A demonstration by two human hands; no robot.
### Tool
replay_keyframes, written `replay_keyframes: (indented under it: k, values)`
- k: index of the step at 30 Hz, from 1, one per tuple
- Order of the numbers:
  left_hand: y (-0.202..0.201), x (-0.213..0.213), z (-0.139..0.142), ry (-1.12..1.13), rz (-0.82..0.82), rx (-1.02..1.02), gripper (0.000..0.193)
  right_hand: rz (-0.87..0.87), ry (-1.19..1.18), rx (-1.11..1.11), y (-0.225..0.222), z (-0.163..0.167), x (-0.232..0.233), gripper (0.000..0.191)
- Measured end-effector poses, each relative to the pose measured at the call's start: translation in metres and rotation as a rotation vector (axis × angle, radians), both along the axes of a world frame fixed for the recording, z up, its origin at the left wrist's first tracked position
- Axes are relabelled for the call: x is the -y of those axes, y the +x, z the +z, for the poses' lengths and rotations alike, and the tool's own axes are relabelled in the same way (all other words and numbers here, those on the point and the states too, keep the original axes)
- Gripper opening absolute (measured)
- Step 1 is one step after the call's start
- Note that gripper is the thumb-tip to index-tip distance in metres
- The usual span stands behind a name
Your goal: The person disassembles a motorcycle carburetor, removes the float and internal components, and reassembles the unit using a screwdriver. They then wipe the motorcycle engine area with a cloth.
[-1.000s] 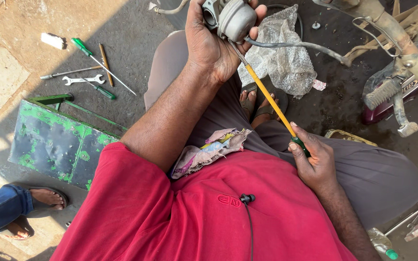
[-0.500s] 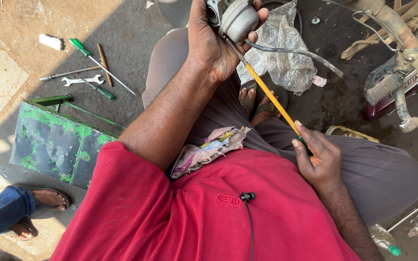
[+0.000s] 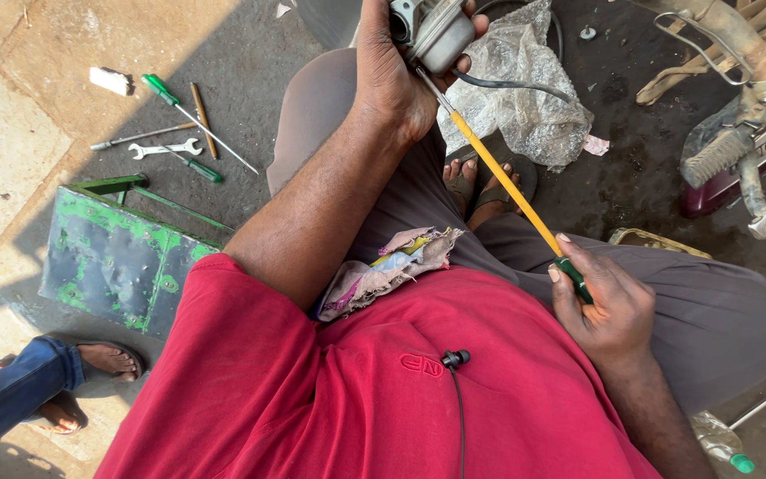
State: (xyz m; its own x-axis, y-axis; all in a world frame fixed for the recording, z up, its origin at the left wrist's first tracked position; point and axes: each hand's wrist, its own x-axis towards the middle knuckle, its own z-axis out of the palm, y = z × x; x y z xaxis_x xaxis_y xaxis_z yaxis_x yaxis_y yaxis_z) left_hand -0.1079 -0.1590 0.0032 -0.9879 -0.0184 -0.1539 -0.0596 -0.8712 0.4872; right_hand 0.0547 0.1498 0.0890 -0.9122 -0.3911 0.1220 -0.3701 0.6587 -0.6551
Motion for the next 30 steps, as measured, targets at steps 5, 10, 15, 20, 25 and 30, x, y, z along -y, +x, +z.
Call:
replay_keyframes:
  k: [5,10,15,20,25,30]
  values:
    - [0.001,0.002,0.006,0.076,-0.077,-0.035,0.076,-0.104,-0.169,0.216,0.008,0.007,-0.004,0.030]
    - [0.002,-0.001,0.010,0.134,-0.165,-0.027,0.076,-0.064,-0.065,0.050,0.008,0.013,-0.004,0.030]
    - [0.001,-0.005,0.012,0.163,-0.204,-0.032,0.074,-0.200,0.014,0.246,0.015,0.019,-0.006,0.028]
    - [-0.002,-0.005,0.014,0.202,-0.200,-0.045,0.074,-0.559,-0.918,1.370,-0.003,-0.001,-0.015,0.028]
    - [0.003,-0.009,0.031,0.029,-0.083,-0.056,0.080,-0.263,-0.476,0.592,0.016,0.011,-0.014,0.030]
    - [0.017,-0.003,0.073,0.167,-0.070,-0.047,0.076,0.018,0.079,-0.276,0.026,0.041,-0.002,0.046]
